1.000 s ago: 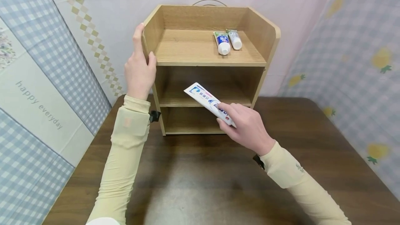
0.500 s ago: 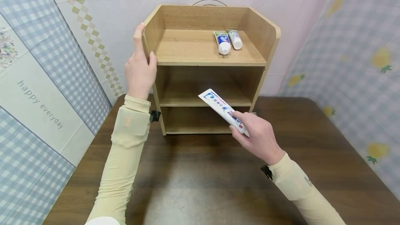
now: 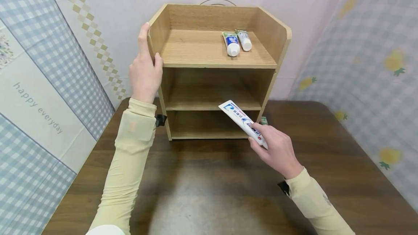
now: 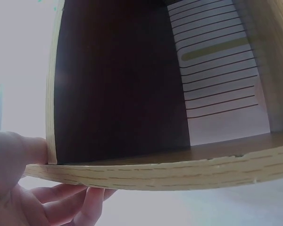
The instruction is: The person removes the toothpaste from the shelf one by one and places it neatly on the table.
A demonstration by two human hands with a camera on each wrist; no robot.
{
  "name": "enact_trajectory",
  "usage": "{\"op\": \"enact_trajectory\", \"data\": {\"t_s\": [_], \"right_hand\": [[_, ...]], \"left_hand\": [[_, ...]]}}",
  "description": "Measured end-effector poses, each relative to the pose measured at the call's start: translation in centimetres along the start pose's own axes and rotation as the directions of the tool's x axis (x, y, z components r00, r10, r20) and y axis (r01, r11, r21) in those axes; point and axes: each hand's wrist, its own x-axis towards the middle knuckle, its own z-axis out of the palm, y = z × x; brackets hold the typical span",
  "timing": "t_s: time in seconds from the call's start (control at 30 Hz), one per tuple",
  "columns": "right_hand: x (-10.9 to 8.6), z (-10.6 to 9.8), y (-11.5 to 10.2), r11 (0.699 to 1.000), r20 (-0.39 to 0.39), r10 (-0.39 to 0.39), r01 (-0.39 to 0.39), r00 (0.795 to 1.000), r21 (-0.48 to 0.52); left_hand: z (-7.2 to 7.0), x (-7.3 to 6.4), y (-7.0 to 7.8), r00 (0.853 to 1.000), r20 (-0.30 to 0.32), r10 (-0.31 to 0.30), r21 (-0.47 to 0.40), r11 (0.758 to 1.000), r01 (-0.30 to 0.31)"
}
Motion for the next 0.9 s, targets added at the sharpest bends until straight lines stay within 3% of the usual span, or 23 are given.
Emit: {"op": "enact_trajectory", "data": {"t_s": [0.9], "right_hand": [[-3.9, -2.3, 1.7, 0.994, 0.008, 0.071, -0.070, 0.997, -0.087]], "left_hand": [[0.0, -0.2, 0.1, 1.000, -0.005, 0.003, -0.017, 1.000, -0.003]]}}
